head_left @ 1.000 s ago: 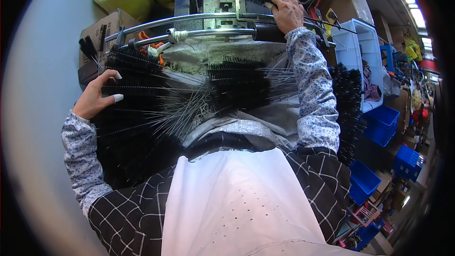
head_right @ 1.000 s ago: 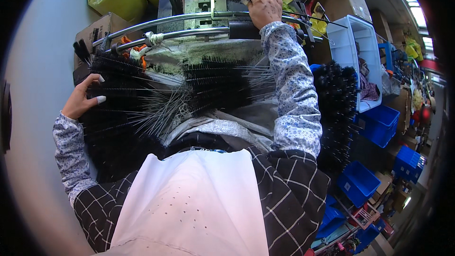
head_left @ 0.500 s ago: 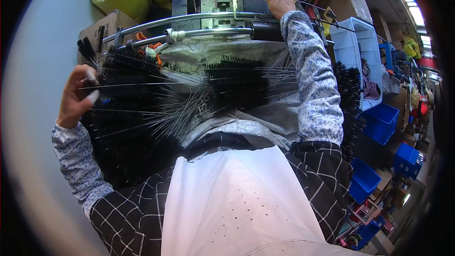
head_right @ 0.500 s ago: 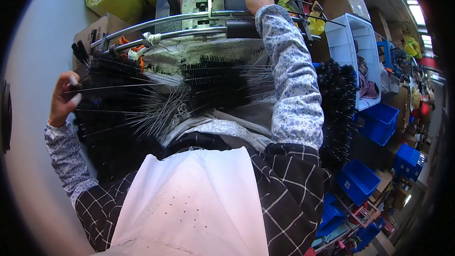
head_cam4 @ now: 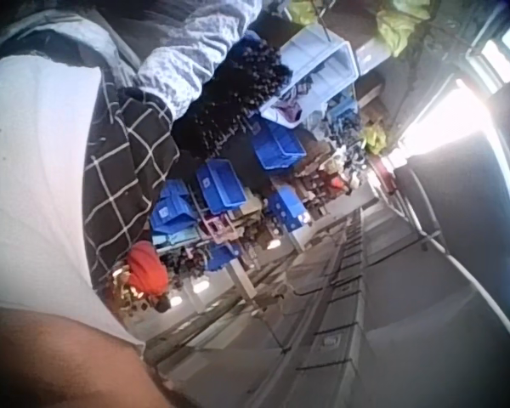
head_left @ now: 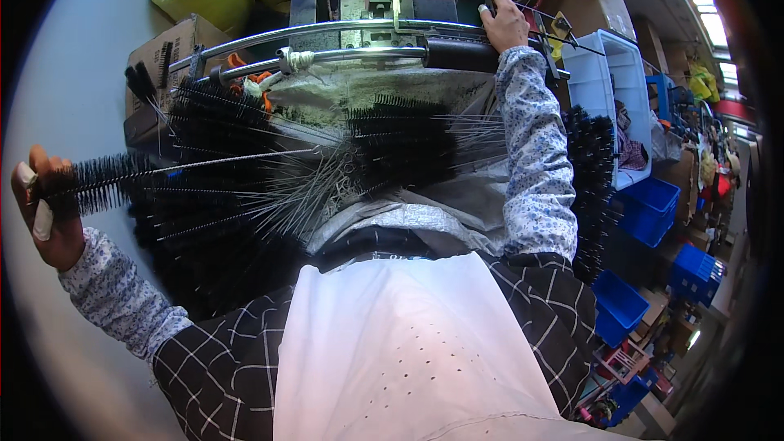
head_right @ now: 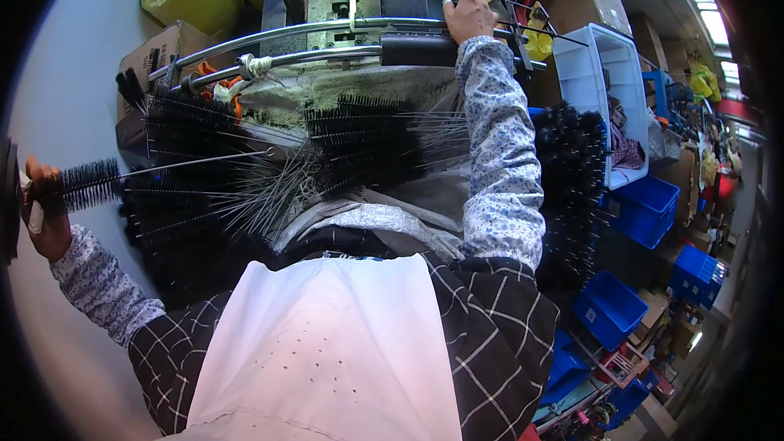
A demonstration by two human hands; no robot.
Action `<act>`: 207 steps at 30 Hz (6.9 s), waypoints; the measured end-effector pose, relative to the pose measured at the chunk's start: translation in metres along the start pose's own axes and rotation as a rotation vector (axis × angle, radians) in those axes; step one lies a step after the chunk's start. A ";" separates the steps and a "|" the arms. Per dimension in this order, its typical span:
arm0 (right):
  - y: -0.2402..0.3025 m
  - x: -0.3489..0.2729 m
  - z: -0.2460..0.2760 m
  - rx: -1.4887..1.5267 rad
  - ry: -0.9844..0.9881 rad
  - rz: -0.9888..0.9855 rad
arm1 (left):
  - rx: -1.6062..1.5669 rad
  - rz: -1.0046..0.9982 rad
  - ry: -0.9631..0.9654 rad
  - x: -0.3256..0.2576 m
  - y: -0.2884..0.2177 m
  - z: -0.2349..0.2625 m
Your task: Operating a brush-making machine to insert bristles into brush heads and organizing finished products.
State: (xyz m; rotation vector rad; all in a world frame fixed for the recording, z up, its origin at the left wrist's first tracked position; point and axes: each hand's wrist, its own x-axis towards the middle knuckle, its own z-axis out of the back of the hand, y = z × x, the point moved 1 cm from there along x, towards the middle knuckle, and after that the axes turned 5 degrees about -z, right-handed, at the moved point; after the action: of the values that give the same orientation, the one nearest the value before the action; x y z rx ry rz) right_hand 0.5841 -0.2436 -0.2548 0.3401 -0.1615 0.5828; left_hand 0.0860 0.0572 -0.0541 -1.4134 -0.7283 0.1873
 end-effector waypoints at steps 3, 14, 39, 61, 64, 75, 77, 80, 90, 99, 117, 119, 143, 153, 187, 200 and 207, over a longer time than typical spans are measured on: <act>0.019 -0.003 -0.006 0.060 -0.035 0.032 | -0.097 -0.011 0.083 0.004 0.001 -0.003; 0.146 -0.030 -0.022 -0.053 0.012 0.008 | -0.035 -0.014 0.197 0.024 -0.008 -0.074; -0.028 0.035 0.025 -0.396 0.064 0.050 | -0.008 0.078 0.147 0.028 0.015 -0.042; 0.093 -0.062 0.075 0.301 0.031 0.415 | 0.657 0.229 0.569 0.051 0.086 -0.121; 0.045 -0.034 0.042 -0.068 -0.188 0.277 | 1.139 0.181 0.592 0.047 0.099 -0.076; 0.039 -0.021 0.018 -0.030 -0.083 0.250 | 0.805 0.459 0.584 0.035 0.113 -0.064; 0.038 -0.020 0.017 -0.029 0.022 0.215 | 0.594 0.566 0.514 0.036 0.110 -0.064; 0.039 -0.010 0.012 -0.195 0.085 0.217 | 0.520 0.510 0.495 0.041 0.092 -0.066; 0.009 0.008 0.006 -0.303 0.047 0.243 | 0.699 0.080 0.259 0.038 0.008 -0.035; -0.001 -0.001 0.005 0.016 0.043 -0.043 | 0.581 -0.125 0.250 0.031 -0.017 -0.002; 0.152 -0.032 -0.017 -0.003 0.111 0.059 | 0.612 -0.161 0.228 0.062 0.009 -0.054; 0.144 -0.029 -0.016 -0.006 0.118 0.060 | 0.869 -0.158 0.126 0.067 0.013 -0.068; -0.058 0.035 0.068 0.127 0.356 0.206 | 0.086 0.144 0.272 0.065 0.053 -0.068; 0.092 -0.073 0.114 0.796 0.813 0.370 | -0.109 0.118 0.369 0.076 0.117 -0.207; 0.038 0.021 -0.006 -0.427 0.161 0.317 | 0.468 -0.031 0.190 0.046 0.014 -0.038; 0.010 -0.002 0.000 -0.038 -0.002 -0.010 | 0.293 -0.128 0.204 0.041 0.004 -0.012; 0.079 -0.016 -0.010 -0.069 -0.014 0.007 | 0.365 -0.126 0.199 0.043 0.005 -0.018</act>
State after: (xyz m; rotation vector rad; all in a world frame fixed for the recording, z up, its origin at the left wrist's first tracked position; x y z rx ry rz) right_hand 0.5271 -0.1863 -0.2466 0.2772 -0.1955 0.5804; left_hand 0.1314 0.0661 -0.0438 -1.0189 -0.5817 0.0739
